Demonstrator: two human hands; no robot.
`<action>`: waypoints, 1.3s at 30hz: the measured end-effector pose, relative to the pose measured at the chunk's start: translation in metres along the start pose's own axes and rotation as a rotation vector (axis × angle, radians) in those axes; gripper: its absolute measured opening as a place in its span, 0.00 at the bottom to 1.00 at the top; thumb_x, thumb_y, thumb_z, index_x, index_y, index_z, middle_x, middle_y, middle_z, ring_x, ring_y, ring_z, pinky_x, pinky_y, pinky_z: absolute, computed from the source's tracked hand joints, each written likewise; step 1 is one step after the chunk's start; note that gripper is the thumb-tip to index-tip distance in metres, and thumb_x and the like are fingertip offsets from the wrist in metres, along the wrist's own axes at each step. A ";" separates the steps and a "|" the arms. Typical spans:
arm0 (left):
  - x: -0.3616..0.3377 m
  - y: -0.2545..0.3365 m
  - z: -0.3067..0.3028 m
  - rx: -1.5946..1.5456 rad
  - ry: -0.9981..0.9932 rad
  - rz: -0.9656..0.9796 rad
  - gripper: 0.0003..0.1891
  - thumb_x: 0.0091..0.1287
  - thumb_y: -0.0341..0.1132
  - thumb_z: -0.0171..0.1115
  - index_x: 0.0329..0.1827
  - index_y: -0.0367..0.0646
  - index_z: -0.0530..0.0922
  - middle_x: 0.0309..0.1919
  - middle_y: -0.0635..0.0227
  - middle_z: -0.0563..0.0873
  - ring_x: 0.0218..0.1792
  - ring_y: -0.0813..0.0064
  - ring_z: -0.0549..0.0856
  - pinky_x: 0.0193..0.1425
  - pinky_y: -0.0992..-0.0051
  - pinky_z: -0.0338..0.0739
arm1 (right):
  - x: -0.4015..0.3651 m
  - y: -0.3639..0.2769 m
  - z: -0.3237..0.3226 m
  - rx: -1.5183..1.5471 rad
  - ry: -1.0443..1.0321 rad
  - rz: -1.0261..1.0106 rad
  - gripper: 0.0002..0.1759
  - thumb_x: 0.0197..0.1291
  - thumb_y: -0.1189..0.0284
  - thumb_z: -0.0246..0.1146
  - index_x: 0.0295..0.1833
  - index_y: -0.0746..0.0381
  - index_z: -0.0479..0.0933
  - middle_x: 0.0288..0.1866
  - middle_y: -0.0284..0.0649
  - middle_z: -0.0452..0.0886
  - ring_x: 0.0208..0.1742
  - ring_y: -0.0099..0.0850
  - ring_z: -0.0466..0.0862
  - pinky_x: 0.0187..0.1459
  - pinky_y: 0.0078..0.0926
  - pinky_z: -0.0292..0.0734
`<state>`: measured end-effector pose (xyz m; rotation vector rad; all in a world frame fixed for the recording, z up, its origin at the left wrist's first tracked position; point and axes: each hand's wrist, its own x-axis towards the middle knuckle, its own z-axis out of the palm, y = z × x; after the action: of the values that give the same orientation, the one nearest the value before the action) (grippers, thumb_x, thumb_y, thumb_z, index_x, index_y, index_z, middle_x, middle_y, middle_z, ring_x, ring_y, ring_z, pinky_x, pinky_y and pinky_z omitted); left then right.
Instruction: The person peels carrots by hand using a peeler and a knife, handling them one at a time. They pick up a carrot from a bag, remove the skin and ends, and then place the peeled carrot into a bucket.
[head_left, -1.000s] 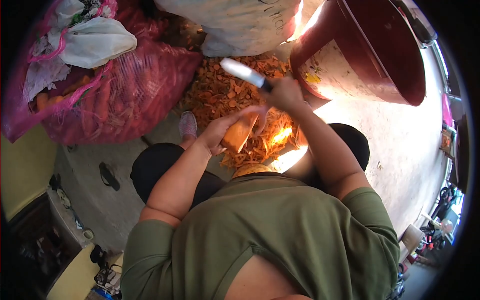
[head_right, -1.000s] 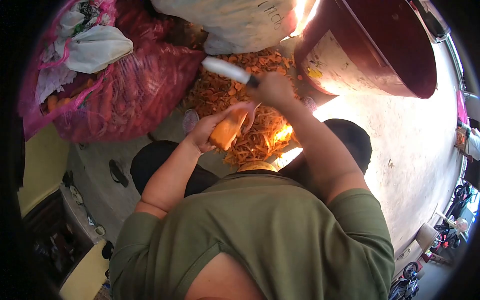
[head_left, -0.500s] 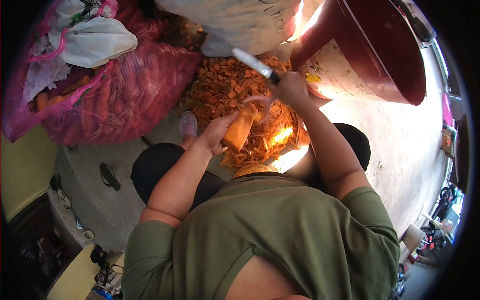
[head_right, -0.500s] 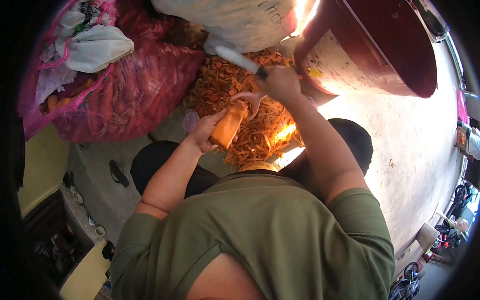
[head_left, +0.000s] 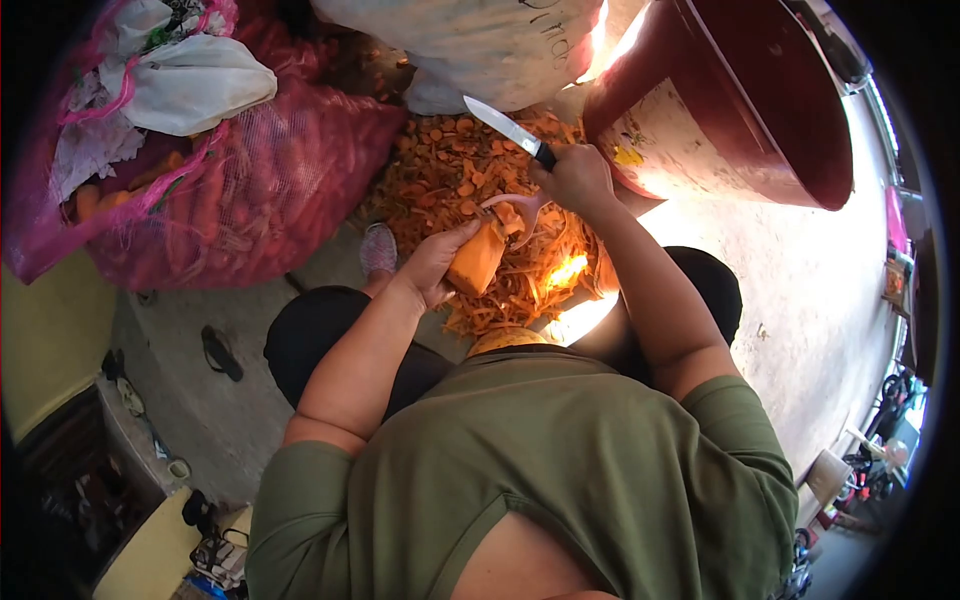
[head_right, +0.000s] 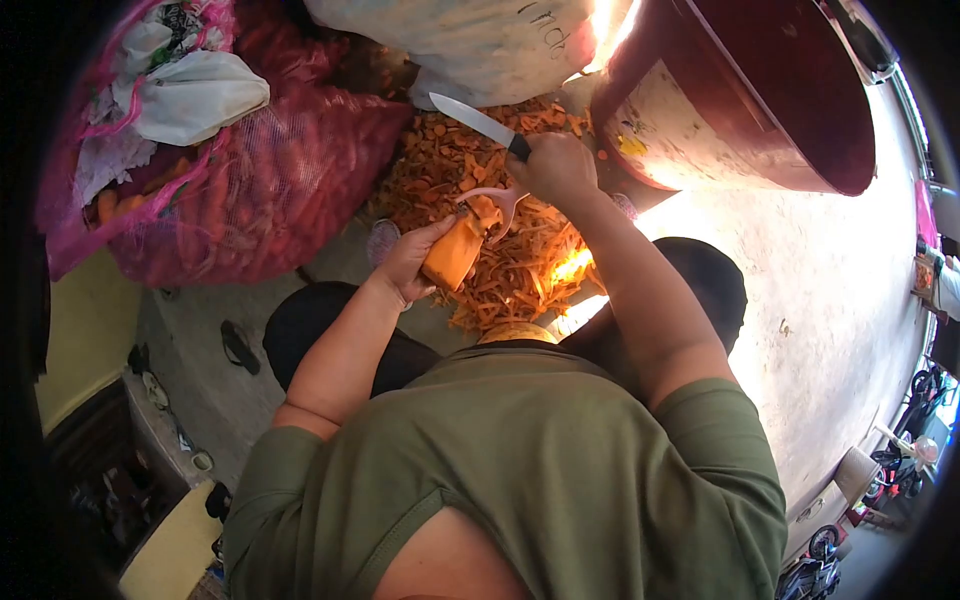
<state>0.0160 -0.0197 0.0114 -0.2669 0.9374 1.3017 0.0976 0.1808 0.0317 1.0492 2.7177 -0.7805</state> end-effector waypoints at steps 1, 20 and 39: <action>-0.001 0.001 0.000 0.018 -0.021 -0.007 0.20 0.67 0.46 0.46 0.50 0.38 0.69 0.36 0.60 0.79 0.29 0.67 0.83 0.26 0.71 0.80 | 0.003 0.002 0.001 -0.001 0.004 0.000 0.13 0.45 0.57 0.60 0.29 0.54 0.80 0.27 0.41 0.80 0.32 0.39 0.80 0.38 0.36 0.75; 0.001 -0.005 -0.008 0.087 -0.100 0.026 0.20 0.69 0.44 0.42 0.58 0.42 0.66 0.40 0.66 0.78 0.38 0.75 0.80 0.40 0.74 0.77 | -0.016 -0.017 0.010 0.005 0.014 -0.140 0.16 0.43 0.55 0.62 0.27 0.58 0.79 0.22 0.45 0.79 0.26 0.41 0.80 0.33 0.37 0.75; -0.001 -0.005 -0.010 0.096 -0.087 0.014 0.20 0.68 0.45 0.45 0.55 0.39 0.67 0.38 0.63 0.78 0.36 0.72 0.81 0.35 0.72 0.79 | 0.025 0.036 -0.010 0.097 0.231 0.060 0.17 0.45 0.54 0.59 0.28 0.57 0.79 0.22 0.44 0.79 0.26 0.39 0.81 0.33 0.34 0.76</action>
<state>0.0159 -0.0286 0.0038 -0.1282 0.9260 1.2671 0.1032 0.2227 0.0179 1.3111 2.8446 -0.8370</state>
